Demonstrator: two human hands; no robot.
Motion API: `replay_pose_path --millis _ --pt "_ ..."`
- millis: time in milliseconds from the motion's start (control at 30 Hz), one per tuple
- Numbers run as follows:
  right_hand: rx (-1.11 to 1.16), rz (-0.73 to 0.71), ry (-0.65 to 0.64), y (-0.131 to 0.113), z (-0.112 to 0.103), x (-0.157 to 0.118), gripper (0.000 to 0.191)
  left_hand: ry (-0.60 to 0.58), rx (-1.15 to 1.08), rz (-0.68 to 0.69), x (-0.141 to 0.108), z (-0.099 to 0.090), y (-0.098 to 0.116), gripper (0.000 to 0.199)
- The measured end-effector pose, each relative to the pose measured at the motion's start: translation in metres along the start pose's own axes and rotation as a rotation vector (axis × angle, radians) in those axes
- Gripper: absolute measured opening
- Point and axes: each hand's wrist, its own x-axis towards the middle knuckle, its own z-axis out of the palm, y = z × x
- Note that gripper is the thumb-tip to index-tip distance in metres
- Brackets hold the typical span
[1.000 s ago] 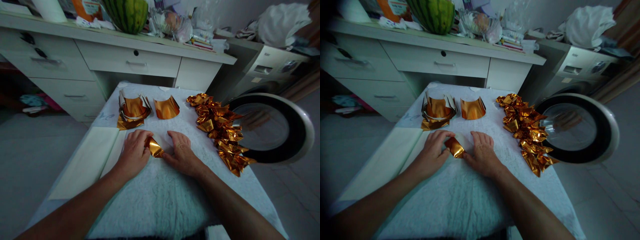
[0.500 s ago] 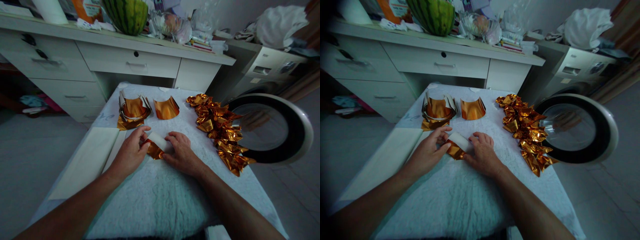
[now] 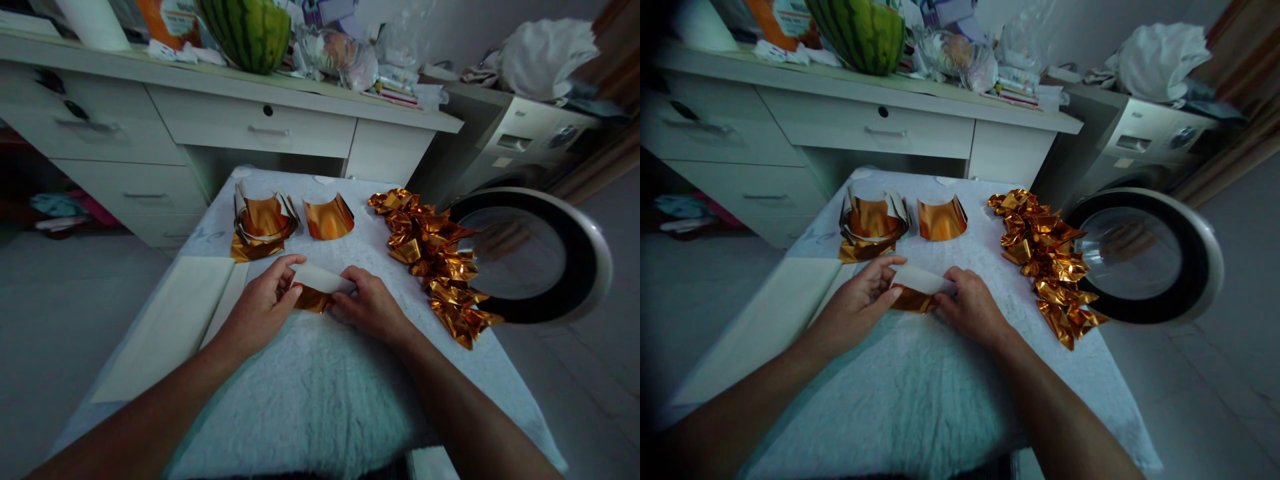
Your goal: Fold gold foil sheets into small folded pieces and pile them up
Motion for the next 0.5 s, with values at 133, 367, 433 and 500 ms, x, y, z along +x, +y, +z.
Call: replay_pose_path --millis 133,367,433,500 --pt "0.261 0.037 0.07 0.006 0.001 0.001 0.03 0.028 -0.121 -0.022 0.001 0.002 -0.003 0.04" --pt "0.881 0.21 0.01 0.01 0.002 0.001 0.057 0.165 -0.326 -0.084 0.003 0.006 0.001 0.035" --pt "0.984 0.237 -0.035 0.006 0.002 0.001 0.062 0.184 -0.357 -0.109 0.002 0.008 0.004 0.034" --pt "1.045 0.239 -0.05 0.003 0.003 0.002 0.063 0.175 -0.359 -0.128 0.001 0.01 0.006 0.033"
